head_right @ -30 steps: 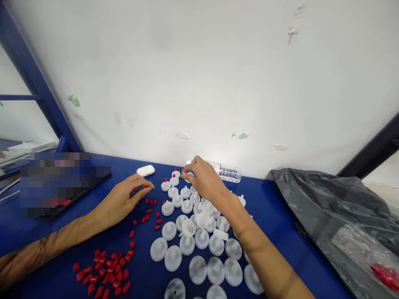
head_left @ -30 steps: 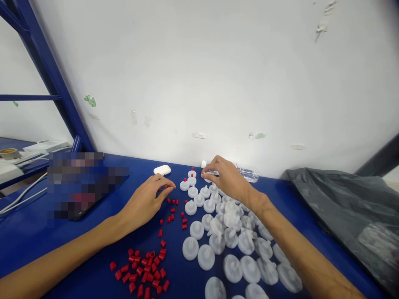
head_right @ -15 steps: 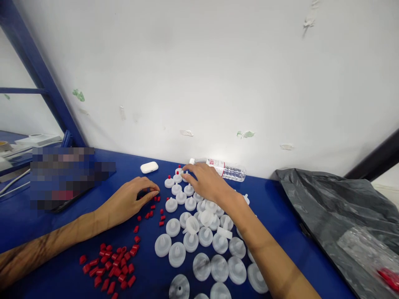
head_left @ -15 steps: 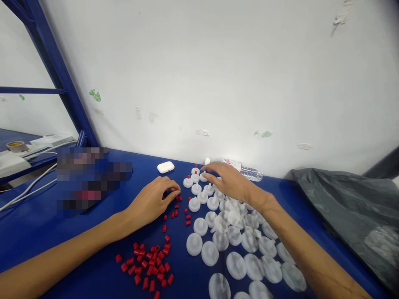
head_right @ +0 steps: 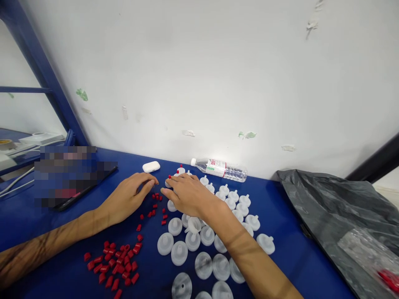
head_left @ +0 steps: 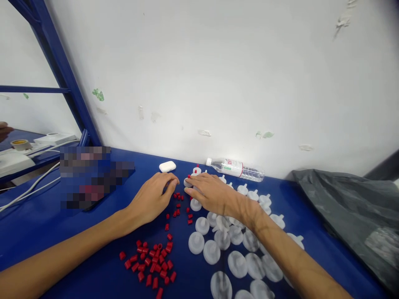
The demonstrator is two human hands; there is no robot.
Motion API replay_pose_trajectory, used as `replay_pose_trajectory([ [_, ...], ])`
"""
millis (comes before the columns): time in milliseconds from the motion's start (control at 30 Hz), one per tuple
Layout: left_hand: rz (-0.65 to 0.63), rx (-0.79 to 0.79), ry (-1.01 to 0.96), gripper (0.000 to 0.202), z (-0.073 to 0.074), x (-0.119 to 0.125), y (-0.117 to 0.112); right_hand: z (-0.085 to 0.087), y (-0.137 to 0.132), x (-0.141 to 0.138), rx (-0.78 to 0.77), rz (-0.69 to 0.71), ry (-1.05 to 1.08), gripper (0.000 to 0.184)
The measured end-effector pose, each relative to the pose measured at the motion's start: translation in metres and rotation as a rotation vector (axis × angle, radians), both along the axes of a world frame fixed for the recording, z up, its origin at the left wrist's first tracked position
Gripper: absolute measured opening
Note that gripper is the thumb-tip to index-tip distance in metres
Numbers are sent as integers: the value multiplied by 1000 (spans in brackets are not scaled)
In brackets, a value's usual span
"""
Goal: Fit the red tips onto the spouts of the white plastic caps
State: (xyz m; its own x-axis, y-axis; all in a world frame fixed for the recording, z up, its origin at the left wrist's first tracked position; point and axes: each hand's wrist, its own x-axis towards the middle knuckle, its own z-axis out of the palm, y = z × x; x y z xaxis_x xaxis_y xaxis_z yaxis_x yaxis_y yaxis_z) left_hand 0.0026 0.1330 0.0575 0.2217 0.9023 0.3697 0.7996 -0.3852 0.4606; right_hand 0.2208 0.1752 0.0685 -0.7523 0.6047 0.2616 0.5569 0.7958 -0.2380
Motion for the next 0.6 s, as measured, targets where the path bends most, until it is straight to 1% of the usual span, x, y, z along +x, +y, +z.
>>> replay_pose_trajectory([
  [100, 22, 19, -63, 25, 5, 1, -3, 9, -1, -1, 40, 3, 64, 40],
  [200, 7, 30, -98, 27, 9, 3, -7, 22, -6, -4, 78, 13, 127, 18],
  [233, -4, 32, -100, 27, 10, 4, -9, 26, -9, -5, 83, 15, 140, 13],
  [267, -18, 34, -97, 26, 11, 5, -10, 29, -12, -7, 84, 18, 145, 14],
  [400, -71, 43, -66, 22, 12, 6, -13, 35, -27, -14, 68, 38, 140, 29],
  [500, -104, 37, -62, 26, 13, 3, -13, 35, -33, -17, 67, 38, 171, 33],
  [600, -126, 10, -83, 33, 14, 3, -13, 33, -34, -16, 46, 18, 208, 34],
])
